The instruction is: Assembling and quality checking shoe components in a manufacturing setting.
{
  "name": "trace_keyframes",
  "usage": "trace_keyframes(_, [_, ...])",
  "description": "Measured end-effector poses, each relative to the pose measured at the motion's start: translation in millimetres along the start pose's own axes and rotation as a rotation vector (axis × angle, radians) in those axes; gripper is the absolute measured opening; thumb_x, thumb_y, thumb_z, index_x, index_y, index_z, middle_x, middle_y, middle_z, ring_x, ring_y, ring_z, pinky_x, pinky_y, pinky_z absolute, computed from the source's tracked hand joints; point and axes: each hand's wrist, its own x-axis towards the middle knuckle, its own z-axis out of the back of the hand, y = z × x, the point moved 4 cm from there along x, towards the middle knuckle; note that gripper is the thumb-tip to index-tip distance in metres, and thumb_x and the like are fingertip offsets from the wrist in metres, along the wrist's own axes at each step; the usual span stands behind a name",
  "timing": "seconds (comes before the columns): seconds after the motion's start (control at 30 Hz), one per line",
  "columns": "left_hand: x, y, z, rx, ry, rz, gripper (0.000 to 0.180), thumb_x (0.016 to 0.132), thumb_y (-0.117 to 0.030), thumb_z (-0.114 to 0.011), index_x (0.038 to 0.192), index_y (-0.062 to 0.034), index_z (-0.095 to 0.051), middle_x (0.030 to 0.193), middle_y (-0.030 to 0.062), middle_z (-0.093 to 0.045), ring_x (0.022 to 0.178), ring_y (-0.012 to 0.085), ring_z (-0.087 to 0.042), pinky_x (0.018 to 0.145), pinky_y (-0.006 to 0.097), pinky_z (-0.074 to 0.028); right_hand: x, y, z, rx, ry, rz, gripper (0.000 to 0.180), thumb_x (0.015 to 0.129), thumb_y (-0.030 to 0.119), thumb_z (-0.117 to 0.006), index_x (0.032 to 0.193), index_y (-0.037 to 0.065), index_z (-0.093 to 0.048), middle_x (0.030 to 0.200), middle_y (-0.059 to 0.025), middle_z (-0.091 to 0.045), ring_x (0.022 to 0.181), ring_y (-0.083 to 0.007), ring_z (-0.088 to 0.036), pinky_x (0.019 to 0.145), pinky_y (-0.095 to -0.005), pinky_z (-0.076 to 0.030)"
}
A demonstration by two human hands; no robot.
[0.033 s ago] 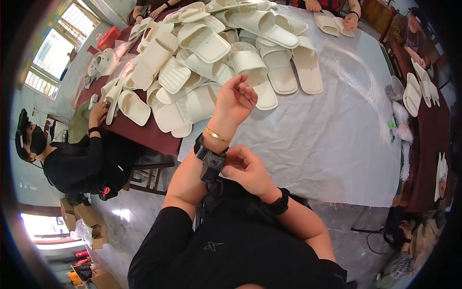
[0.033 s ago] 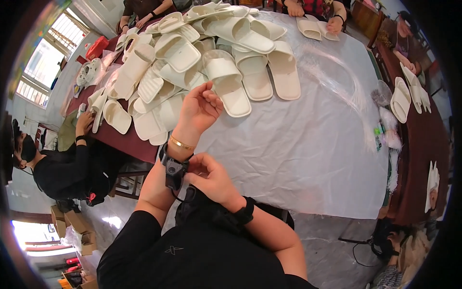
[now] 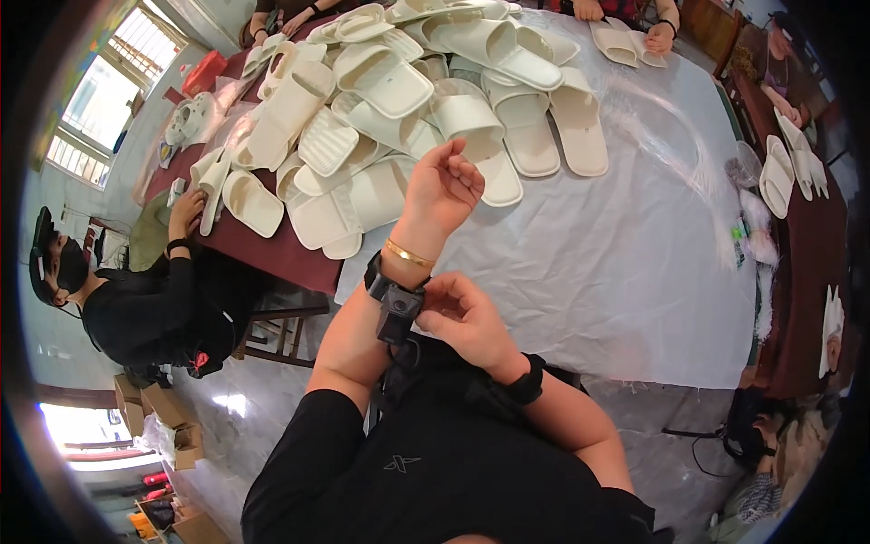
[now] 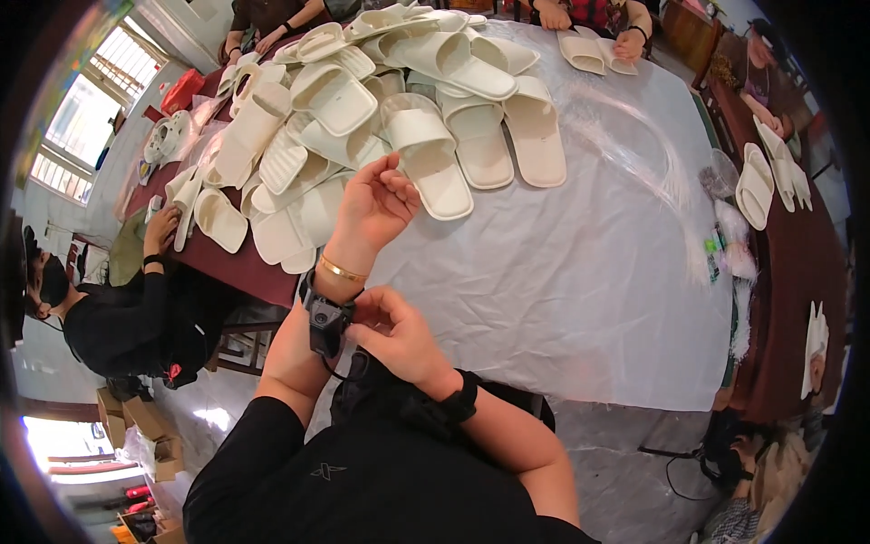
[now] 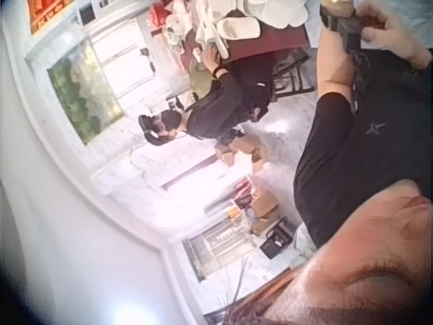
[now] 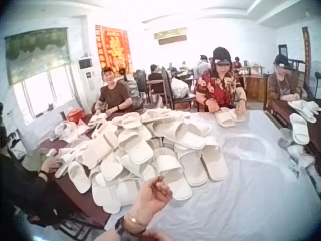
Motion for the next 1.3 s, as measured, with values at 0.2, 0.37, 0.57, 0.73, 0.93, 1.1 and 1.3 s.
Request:
trace_keyframes(0.2, [5, 0, 4, -0.094, 0.043, 0.057, 0.011, 0.093, -0.016, -0.052, 0.094, -0.0075, -0.059, 0.062, -0.0044, -0.053, 0.060, 0.0110, -0.053, 0.065, 0.030, -0.047, 2, 9, 2, -0.309, -0.116, 0.162, 0.030, 0.082, 0.000, -0.066, 0.110, 0.002, -0.055, 0.091, -0.0048, -0.062, 0.079, -0.0097, -0.060, 0.064, -0.0236, -0.048])
trace_keyframes(0.37, [9, -4, 5, -0.121, -0.017, 0.064, 0.017, 0.096, -0.016, -0.047, 0.092, -0.0067, -0.060, 0.062, -0.0052, -0.050, 0.059, 0.0099, -0.051, 0.066, 0.029, -0.047, 10, 13, 3, -0.392, -0.138, 0.214, 0.026, 0.081, -0.001, -0.065, 0.106, 0.001, -0.057, 0.084, -0.0057, -0.063, 0.073, -0.0104, -0.060, 0.062, -0.0228, -0.048])
trace_keyframes(0.57, [17, -10, 16, -0.229, 0.071, 0.137, 0.011, 0.092, -0.015, -0.054, 0.084, -0.0094, -0.059, 0.058, -0.0048, -0.051, 0.055, 0.0106, -0.053, 0.062, 0.029, -0.047, 9, 5, 0, -0.358, -0.131, 0.144, 0.028, 0.084, -0.005, -0.061, 0.110, 0.002, -0.053, 0.096, -0.0044, -0.061, 0.088, -0.0105, -0.060, 0.078, -0.0254, -0.049])
trace_keyframes(0.73, [29, 8, 27, -0.173, -0.063, -0.002, 0.008, 0.093, -0.015, -0.054, 0.092, -0.0075, -0.055, 0.055, -0.0023, -0.051, 0.049, 0.0136, -0.053, 0.054, 0.029, -0.048, -1, 3, 6, -0.234, -0.199, 0.102, 0.024, 0.082, 0.000, -0.065, 0.102, -0.001, -0.053, 0.093, -0.0057, -0.062, 0.084, -0.0104, -0.060, 0.076, -0.0249, -0.050])
trace_keyframes(0.93, [20, 7, 30, -0.154, -0.086, -0.029, 0.011, 0.094, -0.016, -0.051, 0.093, -0.0071, -0.057, 0.057, -0.0050, -0.051, 0.052, 0.0105, -0.053, 0.056, 0.027, -0.049, 2, 2, 6, -0.308, -0.176, 0.053, 0.016, 0.083, -0.001, -0.065, 0.096, -0.002, -0.056, 0.086, -0.0028, -0.064, 0.078, -0.0062, -0.058, 0.069, -0.0207, -0.047])
trace_keyframes(1.1, [22, 6, 32, -0.137, -0.090, -0.031, 0.011, 0.094, -0.016, -0.051, 0.093, -0.0075, -0.058, 0.057, -0.0054, -0.051, 0.052, 0.0094, -0.053, 0.057, 0.027, -0.049, 7, -2, 6, -0.352, -0.180, 0.064, 0.017, 0.083, -0.001, -0.064, 0.098, -0.002, -0.056, 0.086, -0.0036, -0.064, 0.077, -0.0074, -0.060, 0.071, -0.0212, -0.048])
trace_keyframes(1.3, [27, 8, 32, -0.145, -0.066, -0.029, 0.010, 0.094, -0.016, -0.051, 0.094, -0.0078, -0.057, 0.056, -0.0061, -0.048, 0.052, 0.0095, -0.052, 0.057, 0.027, -0.049, 3, 11, 0, -0.533, -0.171, 0.229, 0.026, 0.081, -0.001, -0.066, 0.106, -0.001, -0.057, 0.091, -0.0082, -0.064, 0.078, -0.0116, -0.063, 0.072, -0.0248, -0.052])
